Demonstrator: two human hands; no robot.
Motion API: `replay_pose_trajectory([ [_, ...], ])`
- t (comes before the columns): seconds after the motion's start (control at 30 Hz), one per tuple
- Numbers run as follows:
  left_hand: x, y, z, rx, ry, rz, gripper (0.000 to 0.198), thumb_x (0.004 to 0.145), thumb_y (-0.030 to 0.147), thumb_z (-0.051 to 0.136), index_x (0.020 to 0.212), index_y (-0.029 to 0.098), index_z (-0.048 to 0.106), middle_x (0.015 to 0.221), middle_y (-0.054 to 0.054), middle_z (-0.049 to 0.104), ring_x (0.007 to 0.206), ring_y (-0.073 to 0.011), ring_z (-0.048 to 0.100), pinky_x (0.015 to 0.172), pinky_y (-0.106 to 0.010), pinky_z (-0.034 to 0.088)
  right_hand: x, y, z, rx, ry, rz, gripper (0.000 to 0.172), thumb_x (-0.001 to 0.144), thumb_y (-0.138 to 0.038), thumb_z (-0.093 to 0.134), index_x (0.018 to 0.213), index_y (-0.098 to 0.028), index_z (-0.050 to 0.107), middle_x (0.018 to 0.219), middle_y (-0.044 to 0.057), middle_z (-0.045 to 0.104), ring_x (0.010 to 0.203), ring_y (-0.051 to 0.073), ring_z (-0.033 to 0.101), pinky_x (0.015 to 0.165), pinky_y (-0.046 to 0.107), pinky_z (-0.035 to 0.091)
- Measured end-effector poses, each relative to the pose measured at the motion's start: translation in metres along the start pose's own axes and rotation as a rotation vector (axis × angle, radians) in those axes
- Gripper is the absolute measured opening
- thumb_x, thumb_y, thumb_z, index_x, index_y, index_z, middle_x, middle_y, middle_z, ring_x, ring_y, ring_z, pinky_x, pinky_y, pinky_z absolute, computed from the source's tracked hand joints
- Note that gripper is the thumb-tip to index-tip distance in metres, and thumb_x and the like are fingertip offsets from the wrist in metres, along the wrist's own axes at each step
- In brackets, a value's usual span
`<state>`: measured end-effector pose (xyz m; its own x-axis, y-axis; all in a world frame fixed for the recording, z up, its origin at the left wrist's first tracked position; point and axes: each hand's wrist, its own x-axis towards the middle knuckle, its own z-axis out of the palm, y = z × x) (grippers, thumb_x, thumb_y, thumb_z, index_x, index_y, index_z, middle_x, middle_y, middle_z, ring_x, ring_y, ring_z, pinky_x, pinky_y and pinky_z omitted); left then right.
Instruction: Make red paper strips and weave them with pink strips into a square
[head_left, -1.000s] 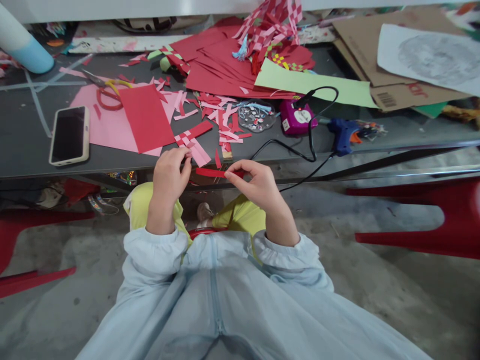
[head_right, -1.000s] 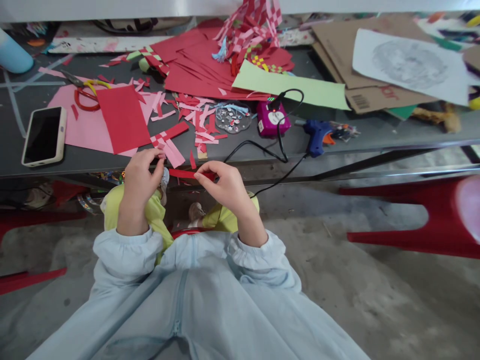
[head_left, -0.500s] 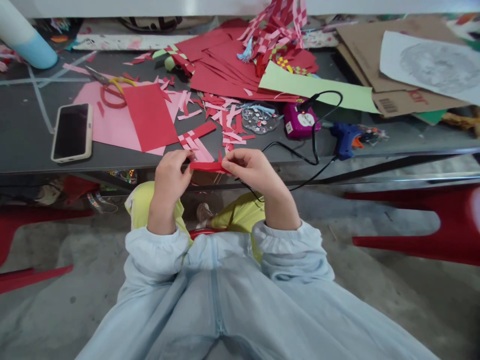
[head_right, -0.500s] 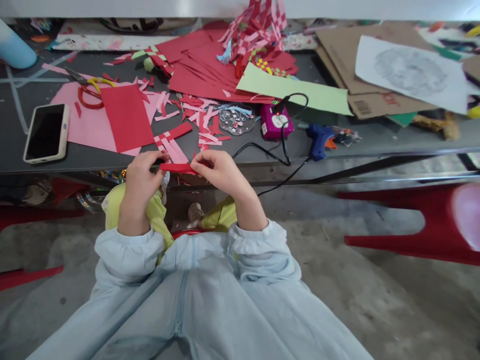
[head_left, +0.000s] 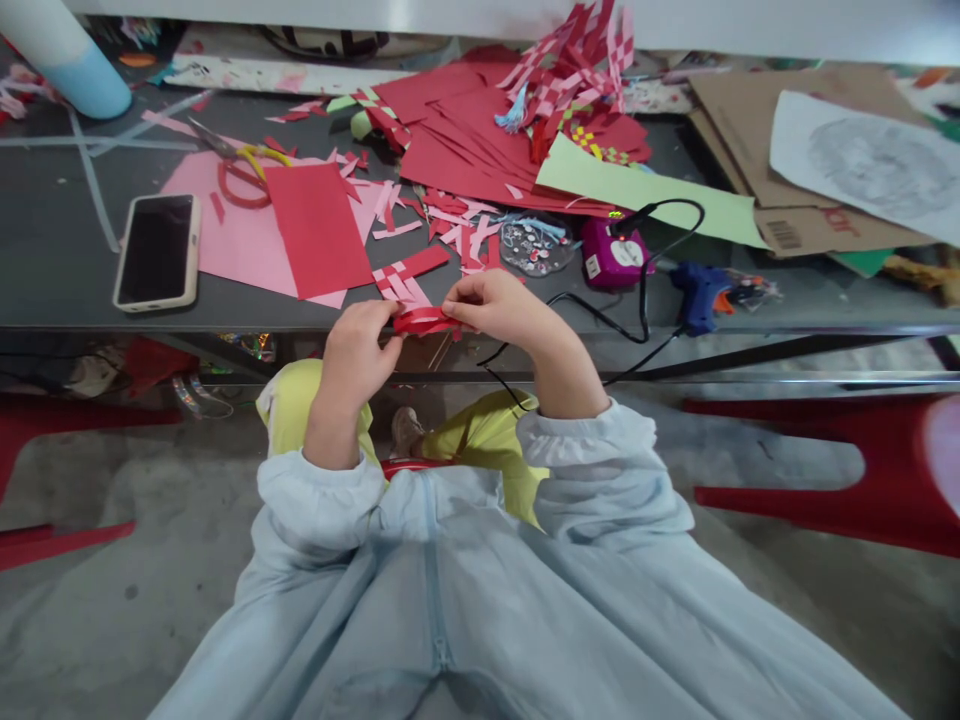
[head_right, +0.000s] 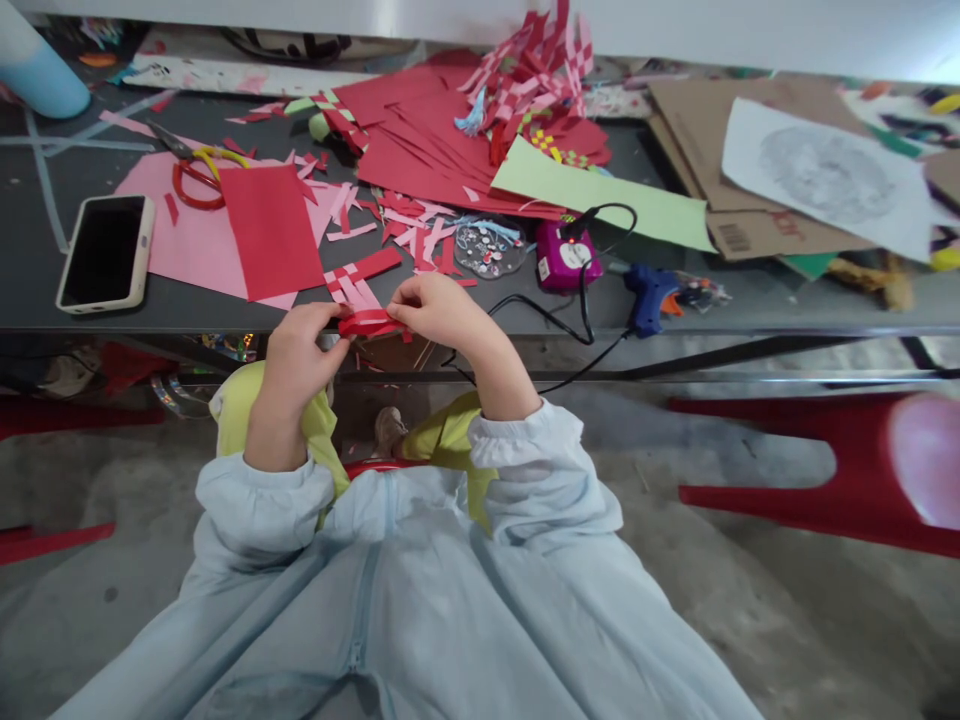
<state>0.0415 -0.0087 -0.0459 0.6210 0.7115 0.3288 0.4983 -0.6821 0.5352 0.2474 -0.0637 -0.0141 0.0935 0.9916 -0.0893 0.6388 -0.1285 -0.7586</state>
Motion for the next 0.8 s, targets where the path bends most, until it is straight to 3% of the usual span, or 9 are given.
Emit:
replay_pose_trajectory([
  [0.3, -0.004, 0.001, -0.005, -0.054, -0.023, 0.050, 0.038, 0.078, 0.016, 0.064, 0.117, 0.017, 0.061, 0.119, -0.010, 0.069, 0.112, -0.0249, 0.063, 0.101, -0.040, 0.050, 0.009, -0.013, -0.005, -0.235, -0.044, -0.028, 0.016, 0.078, -0.020, 0.062, 0.062, -0.017, 0.066, 0.054, -0.001, 0.059, 0.054, 0.011, 0.047, 0.059, 0.029, 0.033],
  [0.5, -0.006, 0.002, -0.005, -0.094, -0.010, 0.060, 0.044, 0.078, 0.020, 0.067, 0.121, 0.017, 0.058, 0.124, -0.010, 0.065, 0.117, -0.0244, 0.060, 0.104, -0.040, 0.048, 0.014, -0.019, -0.004, -0.184, -0.012, -0.068, 0.018, 0.079, -0.021, 0.061, 0.061, -0.017, 0.063, 0.054, -0.001, 0.057, 0.055, 0.011, 0.045, 0.059, 0.029, 0.033],
  [0.8, -0.009, 0.003, -0.005, -0.071, 0.107, 0.033, 0.038, 0.082, 0.023, 0.065, 0.120, 0.021, 0.060, 0.125, -0.009, 0.064, 0.118, -0.0229, 0.059, 0.105, -0.038, 0.048, 0.015, -0.020, -0.001, -0.069, 0.099, -0.137, 0.017, 0.083, -0.023, 0.057, 0.069, -0.016, 0.062, 0.060, -0.002, 0.053, 0.059, 0.010, 0.042, 0.060, 0.027, 0.033],
])
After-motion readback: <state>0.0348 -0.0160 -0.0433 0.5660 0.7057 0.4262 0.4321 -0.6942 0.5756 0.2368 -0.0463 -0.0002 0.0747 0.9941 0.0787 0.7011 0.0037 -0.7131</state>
